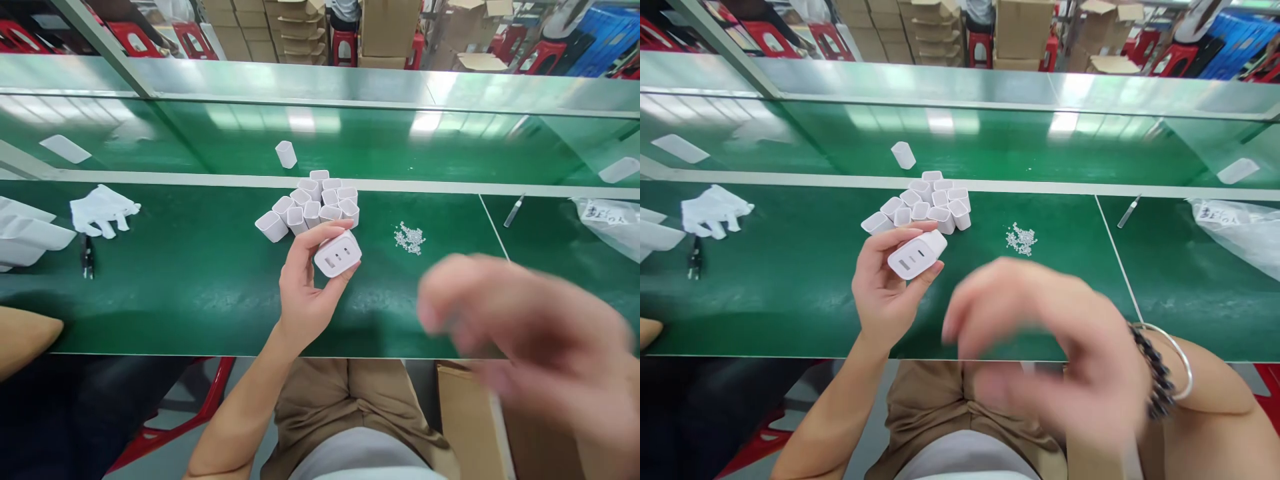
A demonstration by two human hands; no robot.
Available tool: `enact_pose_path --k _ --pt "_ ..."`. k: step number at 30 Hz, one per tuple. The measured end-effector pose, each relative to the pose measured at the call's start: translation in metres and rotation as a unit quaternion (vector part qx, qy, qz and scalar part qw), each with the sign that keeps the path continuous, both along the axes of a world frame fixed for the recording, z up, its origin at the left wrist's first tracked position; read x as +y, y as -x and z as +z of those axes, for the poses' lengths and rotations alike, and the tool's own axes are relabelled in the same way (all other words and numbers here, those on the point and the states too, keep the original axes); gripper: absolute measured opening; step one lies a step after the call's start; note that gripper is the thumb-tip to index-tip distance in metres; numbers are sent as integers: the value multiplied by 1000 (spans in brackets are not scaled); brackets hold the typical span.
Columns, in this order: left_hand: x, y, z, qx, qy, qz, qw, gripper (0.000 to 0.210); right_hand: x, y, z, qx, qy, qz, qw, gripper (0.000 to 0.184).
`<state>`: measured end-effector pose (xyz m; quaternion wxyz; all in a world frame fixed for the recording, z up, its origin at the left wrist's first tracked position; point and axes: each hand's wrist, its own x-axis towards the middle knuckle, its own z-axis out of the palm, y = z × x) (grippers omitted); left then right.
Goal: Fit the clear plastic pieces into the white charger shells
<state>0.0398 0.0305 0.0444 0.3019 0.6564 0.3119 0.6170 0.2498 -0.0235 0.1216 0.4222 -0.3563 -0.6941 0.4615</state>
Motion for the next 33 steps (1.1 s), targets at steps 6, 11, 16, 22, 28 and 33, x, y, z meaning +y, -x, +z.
enact_pose_path --k 6,11,16,22,28,33 --pt "-8 -5 -12 24 -39 -28 999 43 67 18 -45 151 360 126 912 50" --pt "-7 5 -17 132 -28 5 991 46 88 23 -60 211 430 142 866 33" --pt "1 22 -20 144 17 54 988 52 110 32 -58 237 481 30 843 20" --pt "3 24 -31 166 -15 79 983 49 100 58 -66 284 477 26 831 21" --pt "0 24 -32 165 -18 90 982 51 92 61 -61 250 441 15 862 19" --pt "0 24 -33 170 -22 92 981 48 90 61 -62 239 437 -10 867 15"
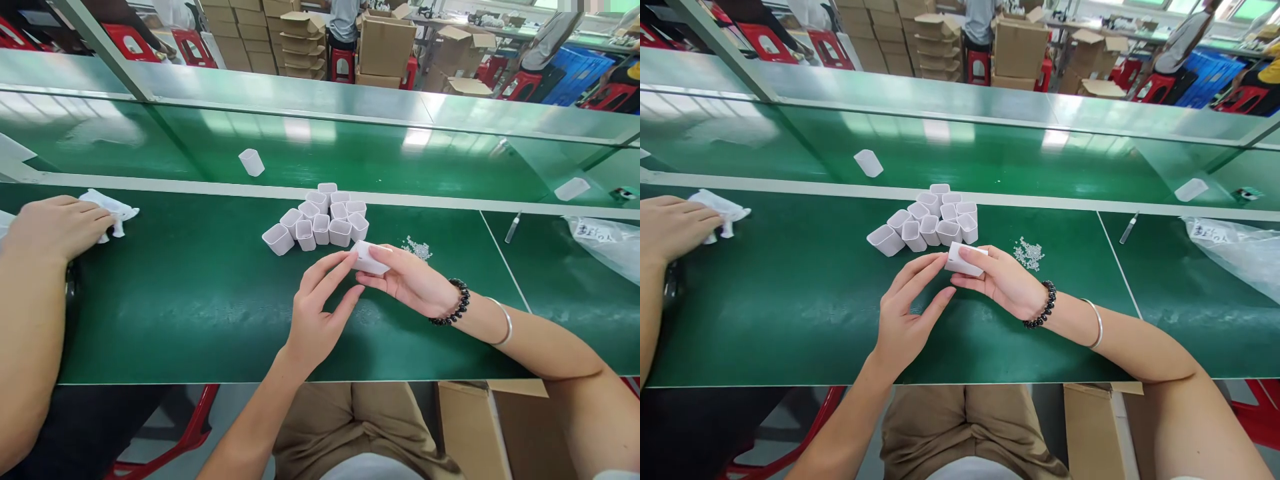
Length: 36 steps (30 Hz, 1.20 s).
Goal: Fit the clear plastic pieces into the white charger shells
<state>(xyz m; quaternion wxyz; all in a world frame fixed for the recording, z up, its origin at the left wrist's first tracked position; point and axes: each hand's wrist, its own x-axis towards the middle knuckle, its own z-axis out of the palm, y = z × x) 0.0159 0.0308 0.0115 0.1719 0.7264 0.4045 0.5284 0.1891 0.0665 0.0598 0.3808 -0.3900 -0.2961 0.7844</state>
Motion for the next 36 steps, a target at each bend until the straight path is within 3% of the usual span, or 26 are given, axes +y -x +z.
enact_pose_path --k 6,10,13,15,17,18,21,23,25,30,36 --pt "0 2 -3 17 -21 4 1000 42 1 1 -5 -13 6 -28 999 14" --pt "0 4 -7 58 -35 23 997 34 2 0 -19 -46 -3 -31 998 28" --pt "0 6 -9 72 -14 29 997 17 3 -2 -35 -123 -51 -20 991 38" --pt "1 8 -10 88 12 26 996 8 4 -4 -44 -203 -132 5 970 40" --pt "2 9 -12 131 27 12 991 6 5 -7 -48 -305 -261 54 914 39" --pt "2 9 -13 161 30 0 987 7 5 -8 -48 -357 -333 81 869 36" --pt "4 12 -13 237 54 -36 969 10 6 -13 -43 -494 -511 149 687 27" --pt "5 15 -12 243 88 -15 966 12 7 -16 -39 -556 -565 181 582 26" --pt "4 18 -10 216 104 37 970 13 7 -18 -39 -599 -580 207 511 26" --pt "2 21 -6 142 74 99 982 9 10 -15 -46 -635 -597 241 427 20" --pt "-1 19 -3 94 37 131 986 2 11 -8 -54 -644 -618 230 386 18"
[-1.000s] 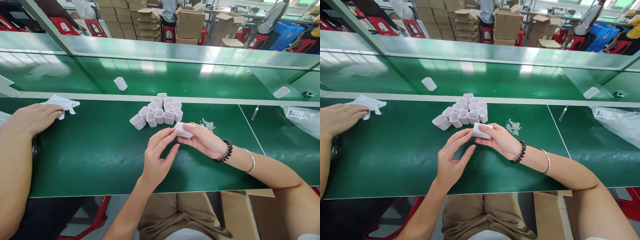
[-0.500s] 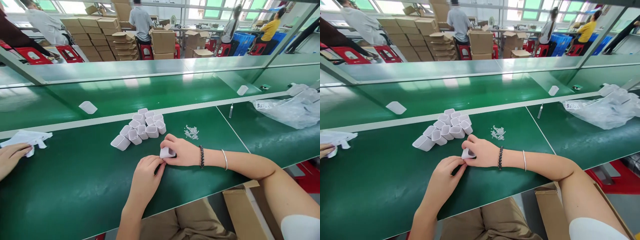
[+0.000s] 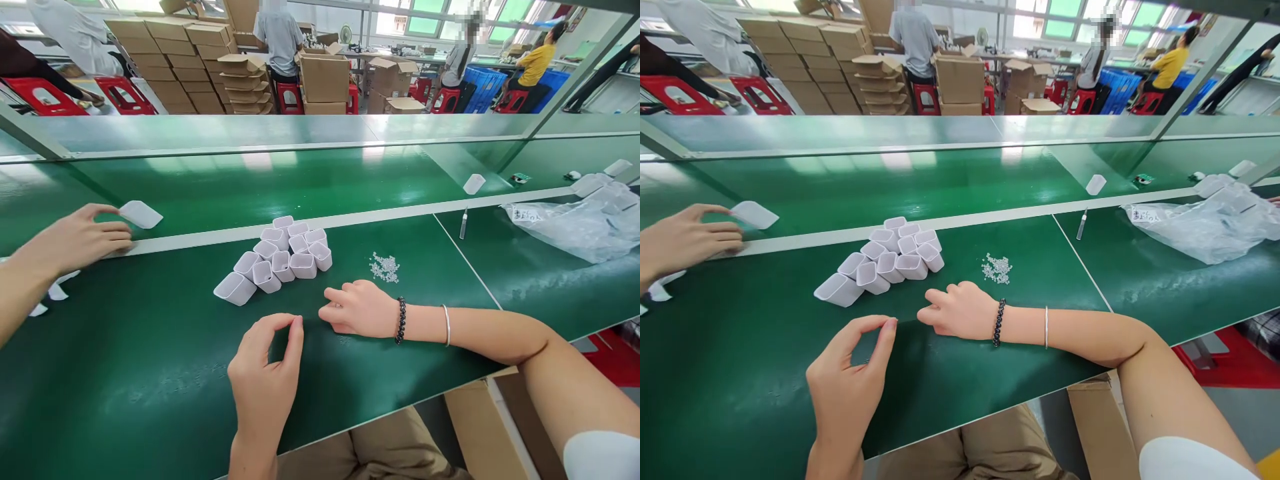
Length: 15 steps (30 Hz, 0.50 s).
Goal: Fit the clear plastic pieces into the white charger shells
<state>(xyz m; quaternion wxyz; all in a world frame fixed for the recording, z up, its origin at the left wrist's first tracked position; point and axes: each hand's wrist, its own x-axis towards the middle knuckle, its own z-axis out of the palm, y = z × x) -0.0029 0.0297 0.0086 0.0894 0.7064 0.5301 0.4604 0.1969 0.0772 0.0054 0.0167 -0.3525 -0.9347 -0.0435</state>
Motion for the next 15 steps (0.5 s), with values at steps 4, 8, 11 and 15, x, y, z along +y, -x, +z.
enact_pose_path --k 4,8,11,15 --pt "1 -1 1 -21 -20 26 999 4 -6 1 -4 -5 -4 -7 1000 19" --pt "6 -2 -1 -20 -34 32 999 3 -14 9 -7 -16 -52 -20 998 30" --pt "7 -2 -4 -7 -28 42 999 4 -14 13 -3 -13 -73 -22 997 29" --pt "5 -3 -5 3 17 68 998 10 -12 4 11 28 -67 -57 996 21"
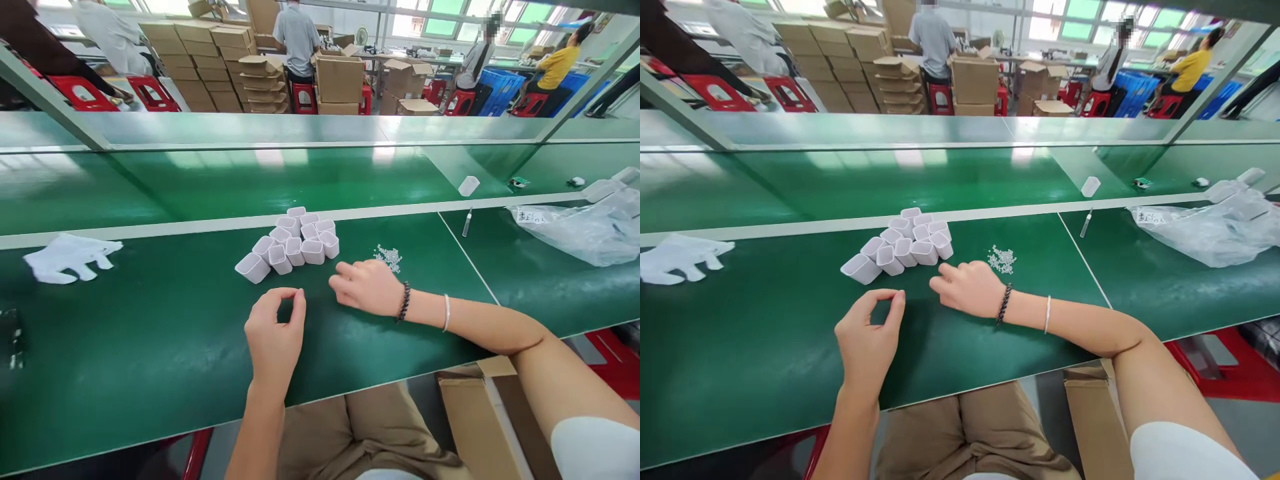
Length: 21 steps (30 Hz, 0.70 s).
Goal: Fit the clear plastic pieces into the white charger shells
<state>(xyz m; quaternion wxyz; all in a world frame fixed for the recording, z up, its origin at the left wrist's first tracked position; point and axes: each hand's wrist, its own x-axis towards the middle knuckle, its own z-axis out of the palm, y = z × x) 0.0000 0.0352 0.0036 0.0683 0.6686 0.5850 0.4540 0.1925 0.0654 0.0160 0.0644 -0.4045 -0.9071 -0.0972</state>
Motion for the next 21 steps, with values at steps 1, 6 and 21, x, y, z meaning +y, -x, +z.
enact_pose_path --k 1,6,21 --pt "0 -1 0 0 3 2 1000 11 0 -3 2 8 -5 -6 1000 23" --pt "-1 -4 0 -1 2 6 1000 13 -7 -10 -2 13 14 -6 1000 26" --pt "0 -8 2 -60 -33 -93 993 2 -1 -16 22 441 216 -18 871 24"
